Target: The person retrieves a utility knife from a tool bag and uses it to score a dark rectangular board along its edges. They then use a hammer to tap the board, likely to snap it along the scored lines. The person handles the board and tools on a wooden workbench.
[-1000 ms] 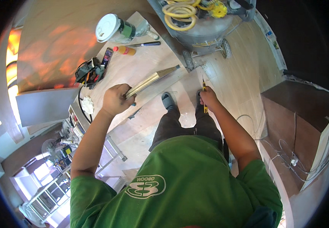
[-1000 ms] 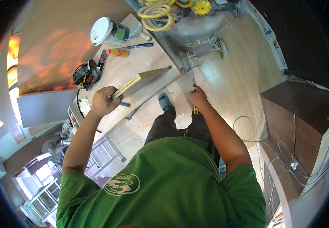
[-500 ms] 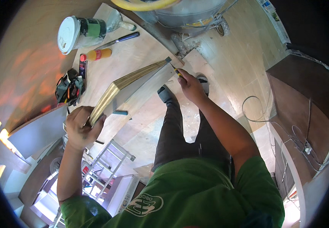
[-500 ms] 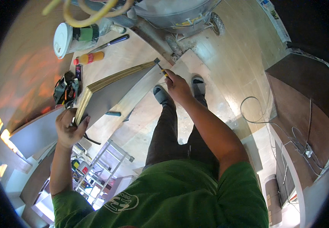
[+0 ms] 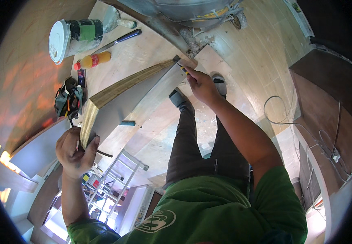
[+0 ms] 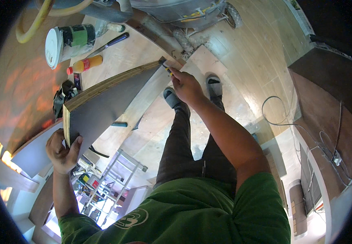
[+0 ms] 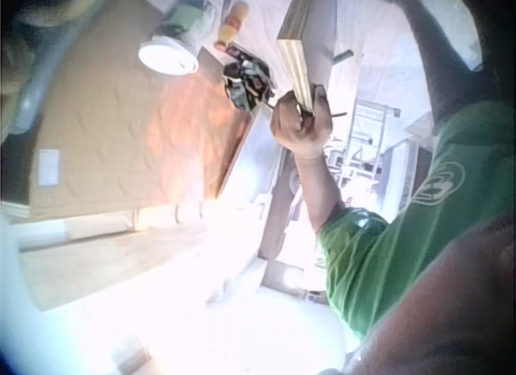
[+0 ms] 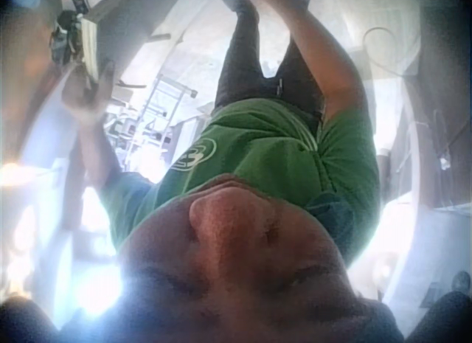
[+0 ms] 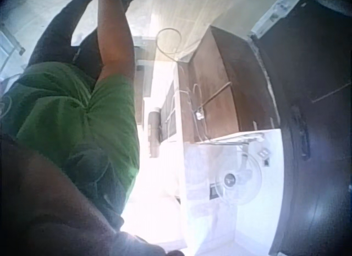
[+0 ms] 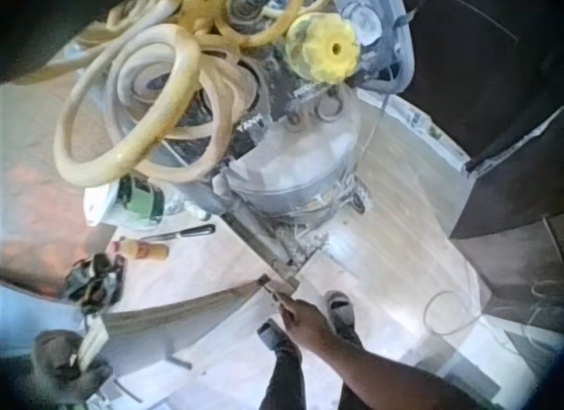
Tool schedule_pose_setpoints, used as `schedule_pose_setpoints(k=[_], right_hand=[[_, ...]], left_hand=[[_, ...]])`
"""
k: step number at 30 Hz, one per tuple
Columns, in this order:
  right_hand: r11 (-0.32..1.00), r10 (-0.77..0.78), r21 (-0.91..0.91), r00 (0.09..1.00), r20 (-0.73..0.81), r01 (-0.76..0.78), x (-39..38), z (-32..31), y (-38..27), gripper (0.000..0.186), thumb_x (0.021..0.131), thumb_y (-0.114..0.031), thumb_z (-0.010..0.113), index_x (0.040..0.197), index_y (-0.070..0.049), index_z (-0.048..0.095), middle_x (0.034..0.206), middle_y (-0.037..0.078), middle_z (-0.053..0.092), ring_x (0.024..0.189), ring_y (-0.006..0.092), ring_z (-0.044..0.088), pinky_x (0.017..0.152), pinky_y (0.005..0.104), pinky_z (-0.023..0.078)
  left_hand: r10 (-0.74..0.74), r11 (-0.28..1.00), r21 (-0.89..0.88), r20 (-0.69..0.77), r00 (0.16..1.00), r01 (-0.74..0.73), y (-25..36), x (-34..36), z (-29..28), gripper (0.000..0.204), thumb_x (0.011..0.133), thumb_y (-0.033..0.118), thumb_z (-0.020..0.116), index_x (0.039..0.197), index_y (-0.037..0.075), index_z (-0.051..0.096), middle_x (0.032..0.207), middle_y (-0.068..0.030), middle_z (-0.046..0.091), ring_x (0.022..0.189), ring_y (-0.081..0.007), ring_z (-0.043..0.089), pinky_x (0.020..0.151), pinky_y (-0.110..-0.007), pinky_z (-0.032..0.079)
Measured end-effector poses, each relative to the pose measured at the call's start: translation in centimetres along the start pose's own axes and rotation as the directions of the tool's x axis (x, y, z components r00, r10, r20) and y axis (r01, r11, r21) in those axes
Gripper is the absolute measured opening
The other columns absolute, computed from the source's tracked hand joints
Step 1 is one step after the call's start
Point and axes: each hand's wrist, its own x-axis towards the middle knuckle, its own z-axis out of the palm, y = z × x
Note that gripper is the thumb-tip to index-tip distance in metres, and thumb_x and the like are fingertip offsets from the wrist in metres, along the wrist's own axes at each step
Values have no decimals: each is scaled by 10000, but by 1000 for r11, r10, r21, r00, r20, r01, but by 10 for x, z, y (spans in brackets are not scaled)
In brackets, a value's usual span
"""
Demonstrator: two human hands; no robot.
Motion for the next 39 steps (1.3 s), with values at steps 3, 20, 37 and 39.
schedule_pose_setpoints(k=[3, 20, 37, 39], right_hand=[[1000, -1, -10, 1000, 24, 1, 0, -1, 3, 373, 987, -90, 582, 1356, -33, 580, 904, 219, 689, 733, 204, 647, 694, 301, 505], [997, -57, -44, 998, 15, 57, 13, -3, 6, 353, 975, -75, 582, 1325, -32, 604, 1020, 246, 700, 815, 269, 706, 736, 322, 534], [990, 40, -139, 991, 125, -23, 20, -9, -2, 367, 984, -88, 563, 1349, -68, 596, 997, 244, 692, 809, 299, 686, 734, 344, 531], [986, 41, -167, 992, 117, -21, 17, -10, -2, 373, 973, -111, 565, 1344, -87, 600, 940, 237, 689, 802, 329, 678, 734, 382, 539]], left_hand=[[-73, 997, -18, 3, 997, 73, -4, -4, 2, 199, 709, 22, 800, 804, -21, 631, 735, -150, 639, 596, -259, 616, 563, -318, 468], [-65, 996, -70, -30, 997, 63, -8, -1, 7, 217, 720, 23, 790, 804, -11, 592, 751, -146, 644, 619, -246, 605, 586, -309, 469], [-74, 996, -42, -10, 997, 74, -6, -3, 6, 228, 716, 28, 799, 830, -17, 606, 758, -144, 649, 625, -248, 611, 588, -306, 471], [-84, 996, -39, -17, 996, 83, -5, -2, 7, 231, 713, 29, 802, 827, -16, 606, 758, -144, 650, 624, -252, 613, 588, -306, 473]])
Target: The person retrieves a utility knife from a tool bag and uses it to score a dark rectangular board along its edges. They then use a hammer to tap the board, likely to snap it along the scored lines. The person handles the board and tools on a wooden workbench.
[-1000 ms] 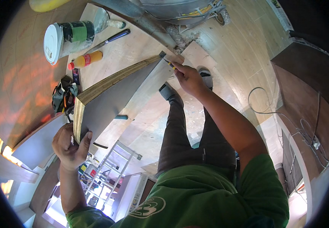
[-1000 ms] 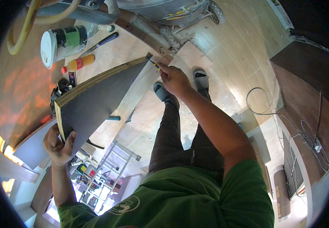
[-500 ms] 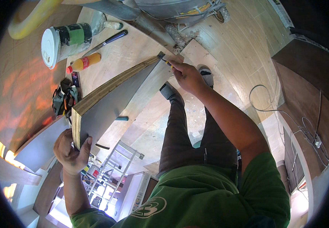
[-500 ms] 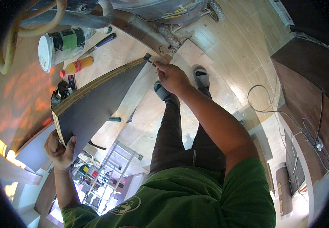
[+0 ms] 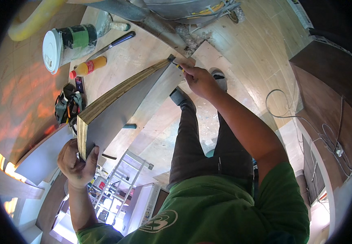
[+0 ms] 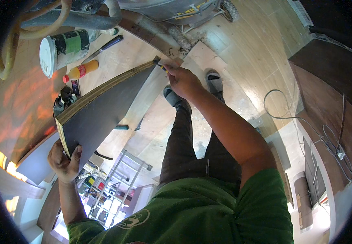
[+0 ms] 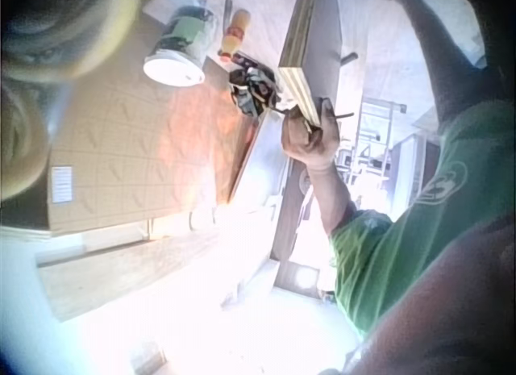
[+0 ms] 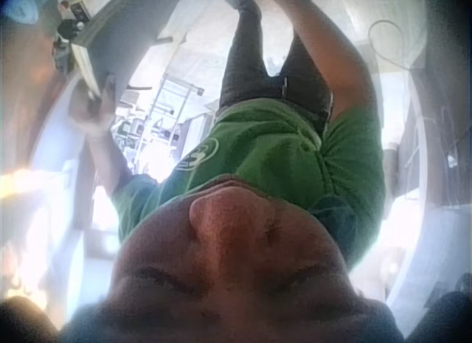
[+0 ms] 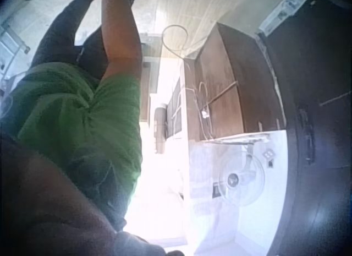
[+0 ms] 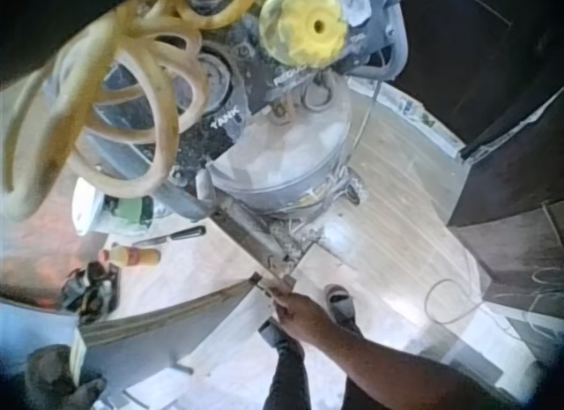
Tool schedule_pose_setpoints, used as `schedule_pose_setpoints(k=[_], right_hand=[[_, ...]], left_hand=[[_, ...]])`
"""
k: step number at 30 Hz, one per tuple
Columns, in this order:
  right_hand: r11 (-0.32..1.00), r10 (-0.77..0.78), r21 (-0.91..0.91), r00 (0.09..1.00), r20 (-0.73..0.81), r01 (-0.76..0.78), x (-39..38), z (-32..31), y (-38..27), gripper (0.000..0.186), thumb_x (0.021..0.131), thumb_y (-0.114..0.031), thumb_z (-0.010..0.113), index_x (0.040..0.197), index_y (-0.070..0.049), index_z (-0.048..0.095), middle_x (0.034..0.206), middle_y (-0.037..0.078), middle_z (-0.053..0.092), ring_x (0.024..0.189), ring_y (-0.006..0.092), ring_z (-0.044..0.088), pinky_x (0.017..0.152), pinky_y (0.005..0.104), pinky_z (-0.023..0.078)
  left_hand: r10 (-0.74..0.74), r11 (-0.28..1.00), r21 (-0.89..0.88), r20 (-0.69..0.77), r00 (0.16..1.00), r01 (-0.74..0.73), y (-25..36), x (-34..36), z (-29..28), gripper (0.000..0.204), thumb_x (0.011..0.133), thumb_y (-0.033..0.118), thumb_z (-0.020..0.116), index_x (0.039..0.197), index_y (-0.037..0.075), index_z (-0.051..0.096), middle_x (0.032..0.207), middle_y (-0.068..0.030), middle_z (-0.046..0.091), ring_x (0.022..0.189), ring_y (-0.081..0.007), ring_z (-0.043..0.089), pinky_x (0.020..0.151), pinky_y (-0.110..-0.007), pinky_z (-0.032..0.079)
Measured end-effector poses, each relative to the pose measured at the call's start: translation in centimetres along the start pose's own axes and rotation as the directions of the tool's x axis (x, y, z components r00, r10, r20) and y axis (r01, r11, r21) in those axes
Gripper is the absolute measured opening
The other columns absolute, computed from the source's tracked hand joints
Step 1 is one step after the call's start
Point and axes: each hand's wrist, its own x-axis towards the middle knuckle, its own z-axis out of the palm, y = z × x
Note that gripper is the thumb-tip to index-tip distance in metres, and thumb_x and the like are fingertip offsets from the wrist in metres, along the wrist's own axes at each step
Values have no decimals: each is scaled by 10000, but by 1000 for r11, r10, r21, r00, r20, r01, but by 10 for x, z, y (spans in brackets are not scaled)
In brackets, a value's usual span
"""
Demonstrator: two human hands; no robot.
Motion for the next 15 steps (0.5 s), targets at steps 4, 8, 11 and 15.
schedule_pose_setpoints(k=[4, 8, 11, 15], right_hand=[[1000, 28, 2, 999, -16, -28, -16, 2, 13, 383, 954, -164, 569, 1332, -119, 608, 874, 223, 677, 818, 394, 667, 749, 460, 553], [999, 17, -50, 1000, -11, -17, -21, -5, 10, 393, 958, -157, 569, 1348, -120, 597, 871, 232, 674, 814, 397, 665, 743, 460, 543], [998, 58, -29, 998, 33, -57, -20, -11, 3, 394, 965, -141, 564, 1357, -112, 591, 877, 236, 673, 821, 390, 669, 738, 453, 541], [996, 66, 53, 998, -11, -66, -20, -15, -11, 381, 981, -118, 560, 1359, -83, 586, 916, 235, 683, 816, 338, 673, 736, 404, 535]], left_hand=[[4, 1000, -22, 0, 1000, -4, 1, 0, 1, 236, 709, 32, 806, 817, -20, 603, 750, -147, 645, 612, -254, 606, 578, -310, 469], [40, 999, -25, 4, 999, -40, 0, 1, 0, 247, 699, 36, 809, 806, -25, 596, 739, -158, 634, 595, -263, 593, 561, -316, 459], [45, 999, -18, 9, 999, -45, -1, 1, 0, 252, 687, 37, 809, 799, -25, 592, 735, -165, 628, 587, -268, 586, 552, -317, 451], [28, 999, -44, -1, 1000, -28, -3, -3, 2, 249, 678, 32, 805, 799, -22, 594, 728, -163, 627, 583, -267, 586, 549, -314, 451]])
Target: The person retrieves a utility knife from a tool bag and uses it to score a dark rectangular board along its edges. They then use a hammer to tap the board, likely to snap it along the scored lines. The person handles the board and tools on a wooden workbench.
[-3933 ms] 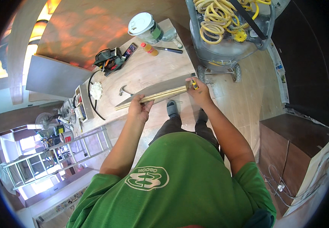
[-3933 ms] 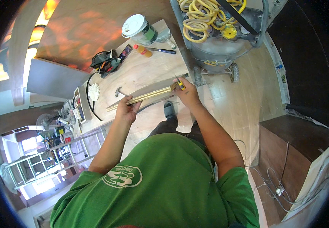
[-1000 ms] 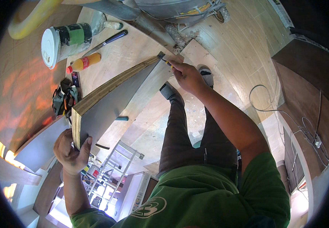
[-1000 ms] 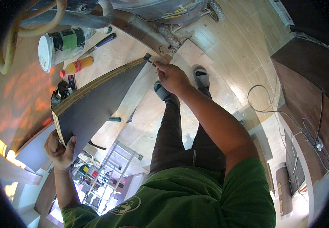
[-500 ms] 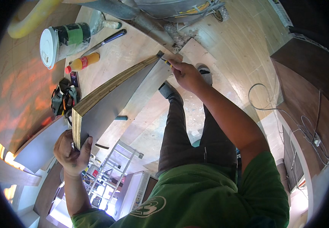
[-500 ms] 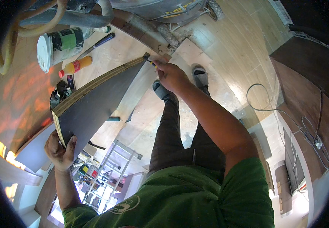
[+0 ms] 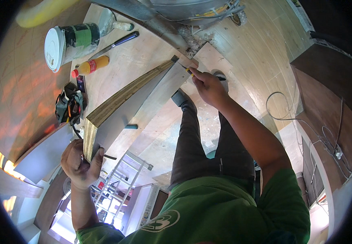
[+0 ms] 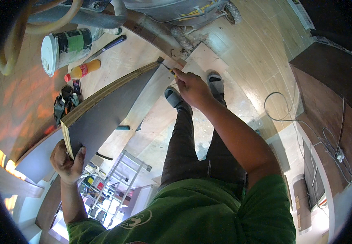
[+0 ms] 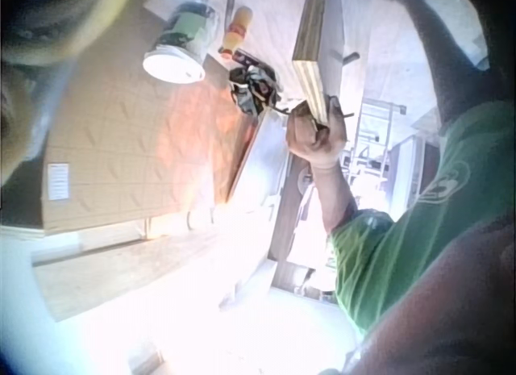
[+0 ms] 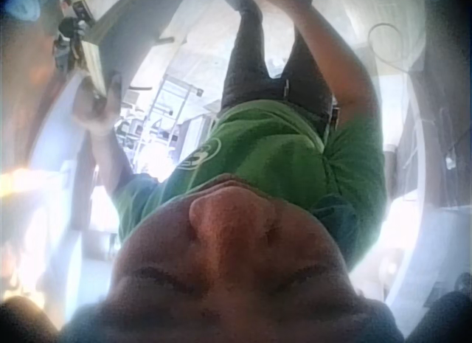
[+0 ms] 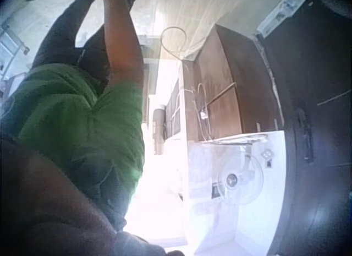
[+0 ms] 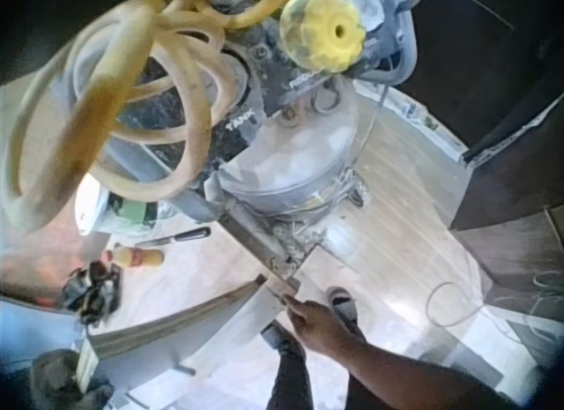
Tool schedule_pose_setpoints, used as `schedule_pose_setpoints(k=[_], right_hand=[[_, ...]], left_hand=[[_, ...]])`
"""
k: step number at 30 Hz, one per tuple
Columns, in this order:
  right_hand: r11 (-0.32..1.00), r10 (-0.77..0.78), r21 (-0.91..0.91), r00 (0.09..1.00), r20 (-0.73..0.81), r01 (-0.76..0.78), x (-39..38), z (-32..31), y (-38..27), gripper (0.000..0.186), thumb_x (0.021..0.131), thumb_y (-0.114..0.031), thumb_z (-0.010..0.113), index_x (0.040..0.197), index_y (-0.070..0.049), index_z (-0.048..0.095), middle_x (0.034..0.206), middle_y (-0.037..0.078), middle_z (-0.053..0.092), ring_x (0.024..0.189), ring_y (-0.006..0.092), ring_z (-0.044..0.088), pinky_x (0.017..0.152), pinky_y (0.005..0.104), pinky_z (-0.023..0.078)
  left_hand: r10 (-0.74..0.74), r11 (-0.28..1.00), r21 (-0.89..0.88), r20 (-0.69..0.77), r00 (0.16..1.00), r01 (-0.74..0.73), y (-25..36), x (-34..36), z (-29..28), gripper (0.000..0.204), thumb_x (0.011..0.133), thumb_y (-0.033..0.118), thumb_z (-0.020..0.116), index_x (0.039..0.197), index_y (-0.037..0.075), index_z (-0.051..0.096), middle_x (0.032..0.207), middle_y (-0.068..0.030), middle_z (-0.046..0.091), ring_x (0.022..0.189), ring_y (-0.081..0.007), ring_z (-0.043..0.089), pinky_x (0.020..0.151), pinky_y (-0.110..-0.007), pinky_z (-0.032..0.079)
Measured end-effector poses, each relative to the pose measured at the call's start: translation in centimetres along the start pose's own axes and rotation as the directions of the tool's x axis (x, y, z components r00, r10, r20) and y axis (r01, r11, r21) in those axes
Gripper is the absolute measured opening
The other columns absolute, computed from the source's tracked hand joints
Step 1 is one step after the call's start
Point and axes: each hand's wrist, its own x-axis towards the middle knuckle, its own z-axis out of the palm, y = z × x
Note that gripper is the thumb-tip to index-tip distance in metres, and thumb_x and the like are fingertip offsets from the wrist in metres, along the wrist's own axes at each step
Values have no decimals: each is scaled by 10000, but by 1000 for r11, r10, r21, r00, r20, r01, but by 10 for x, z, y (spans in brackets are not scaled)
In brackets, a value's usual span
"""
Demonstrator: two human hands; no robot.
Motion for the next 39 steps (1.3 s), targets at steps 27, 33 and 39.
schedule_pose_setpoints(k=[27, 33, 39], right_hand=[[984, -112, -150, 991, -74, 100, 6, 28, 18, 423, 929, -123, 613, 1349, -78, 589, 807, 226, 649, 778, 399, 654, 713, 469, 546], [999, -30, -35, 999, -22, 29, 6, 23, 5, 415, 935, -109, 609, 1345, -51, 584, 835, 244, 653, 786, 400, 646, 715, 464, 531], [993, -95, -79, 992, -78, 89, 4, 28, 8, 392, 986, -109, 591, 1369, -30, 565, 778, 207, 628, 662, 259, 605, 640, 347, 477]], left_hand=[[81, 997, -16, -43, 996, -82, 18, 13, 5, 186, 670, -19, 769, 812, -19, 650, 692, -138, 652, 559, -224, 633, 526, -297, 485], [52, 998, -26, -20, 998, -53, 13, 10, 2, 194, 663, -15, 775, 816, -22, 655, 713, -143, 667, 566, -223, 636, 521, -298, 485], [38, 998, -52, 2, 999, -38, 11, 9, 1, 202, 683, -13, 775, 803, -32, 614, 754, -156, 625, 607, -237, 586, 556, -311, 446]])
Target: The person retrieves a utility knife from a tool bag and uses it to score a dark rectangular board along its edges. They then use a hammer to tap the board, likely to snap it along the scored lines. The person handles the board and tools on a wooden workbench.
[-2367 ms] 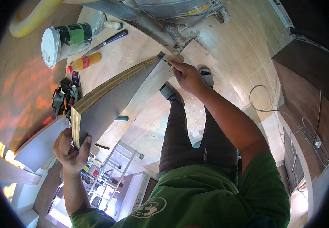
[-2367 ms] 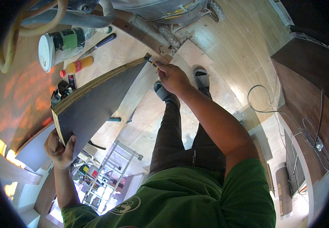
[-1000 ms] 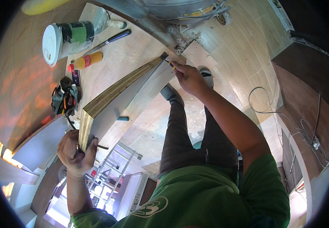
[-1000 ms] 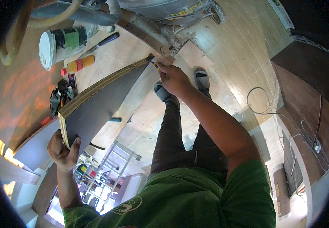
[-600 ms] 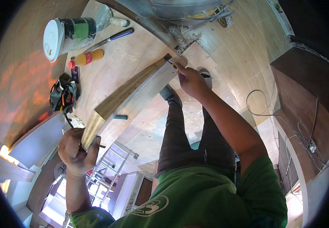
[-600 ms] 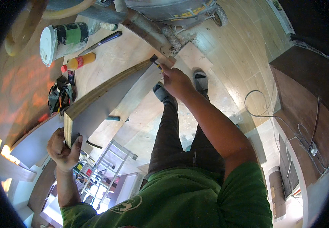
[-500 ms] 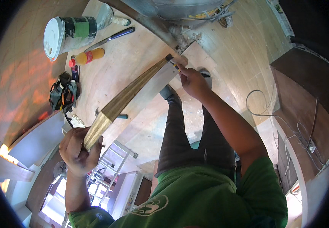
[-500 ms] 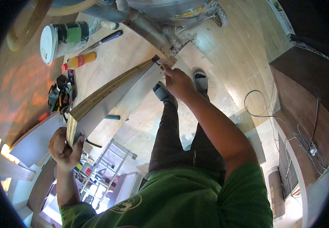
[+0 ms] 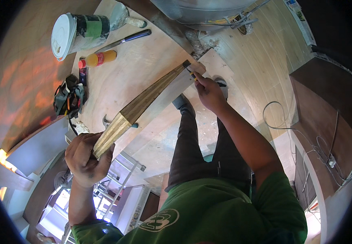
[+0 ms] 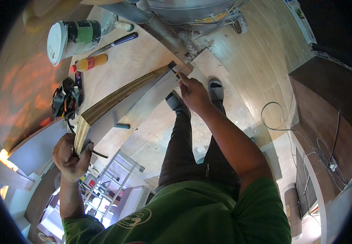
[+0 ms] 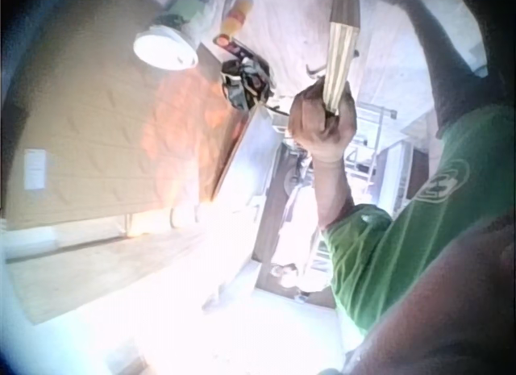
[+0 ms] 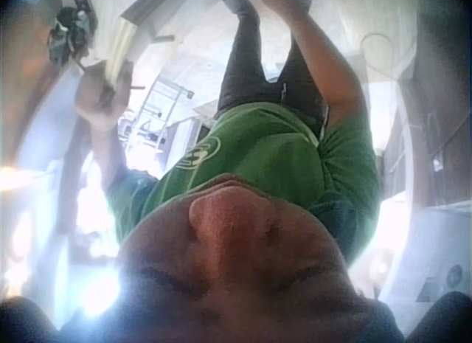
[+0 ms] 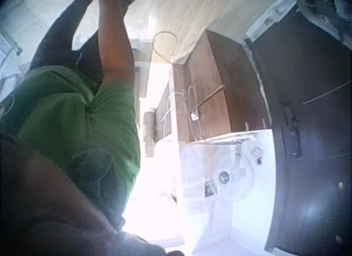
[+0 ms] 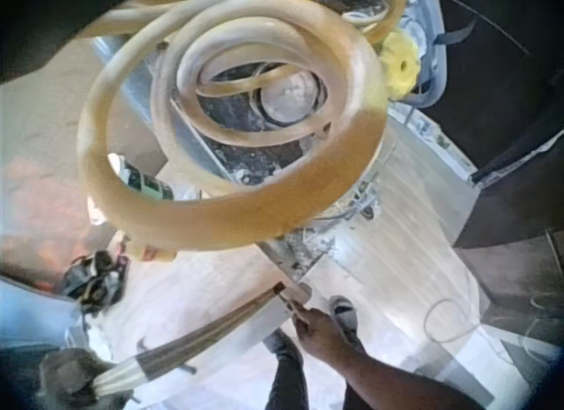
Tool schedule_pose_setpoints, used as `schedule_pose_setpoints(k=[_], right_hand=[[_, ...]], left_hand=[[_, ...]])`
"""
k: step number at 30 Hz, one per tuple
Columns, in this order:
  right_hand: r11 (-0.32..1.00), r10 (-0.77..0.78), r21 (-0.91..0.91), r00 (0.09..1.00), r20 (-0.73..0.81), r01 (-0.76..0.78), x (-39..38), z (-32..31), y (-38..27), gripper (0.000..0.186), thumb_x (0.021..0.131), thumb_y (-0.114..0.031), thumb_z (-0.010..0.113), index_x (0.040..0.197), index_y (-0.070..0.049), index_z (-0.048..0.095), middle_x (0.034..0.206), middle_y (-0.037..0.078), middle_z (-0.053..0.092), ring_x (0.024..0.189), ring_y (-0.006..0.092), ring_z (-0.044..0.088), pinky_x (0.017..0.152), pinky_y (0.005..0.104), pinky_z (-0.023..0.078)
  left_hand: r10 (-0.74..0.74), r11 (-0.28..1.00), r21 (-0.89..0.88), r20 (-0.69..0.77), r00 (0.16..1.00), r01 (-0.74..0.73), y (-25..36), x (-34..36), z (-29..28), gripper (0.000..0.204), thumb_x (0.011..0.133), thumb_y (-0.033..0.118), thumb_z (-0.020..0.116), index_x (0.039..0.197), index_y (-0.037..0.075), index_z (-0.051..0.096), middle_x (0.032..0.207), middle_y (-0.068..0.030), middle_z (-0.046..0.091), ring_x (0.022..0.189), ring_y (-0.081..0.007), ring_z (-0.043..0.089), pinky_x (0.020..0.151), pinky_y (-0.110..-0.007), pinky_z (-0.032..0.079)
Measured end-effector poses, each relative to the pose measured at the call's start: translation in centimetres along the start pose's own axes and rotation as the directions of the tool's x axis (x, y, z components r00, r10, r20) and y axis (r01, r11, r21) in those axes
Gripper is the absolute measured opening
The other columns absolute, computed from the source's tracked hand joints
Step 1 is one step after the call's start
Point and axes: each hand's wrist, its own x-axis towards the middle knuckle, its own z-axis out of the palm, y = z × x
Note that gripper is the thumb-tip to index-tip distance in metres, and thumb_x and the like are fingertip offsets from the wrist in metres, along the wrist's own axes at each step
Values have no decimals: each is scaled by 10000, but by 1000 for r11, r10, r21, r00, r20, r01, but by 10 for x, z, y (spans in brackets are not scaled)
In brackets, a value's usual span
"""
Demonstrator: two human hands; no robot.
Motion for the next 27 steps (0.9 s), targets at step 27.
schedule_pose_setpoints(k=[27], right_hand=[[1000, -21, 8, 999, 28, 21, 9, 4, 11, 418, 973, -69, 586, 1389, -57, 560, 810, 198, 643, 694, 267, 615, 667, 357, 494]], left_hand=[[-44, 999, 9, -31, 999, 44, -8, 0, -4, 205, 698, 3, 782, 804, -35, 611, 721, -141, 615, 583, -218, 579, 538, -295, 435]])
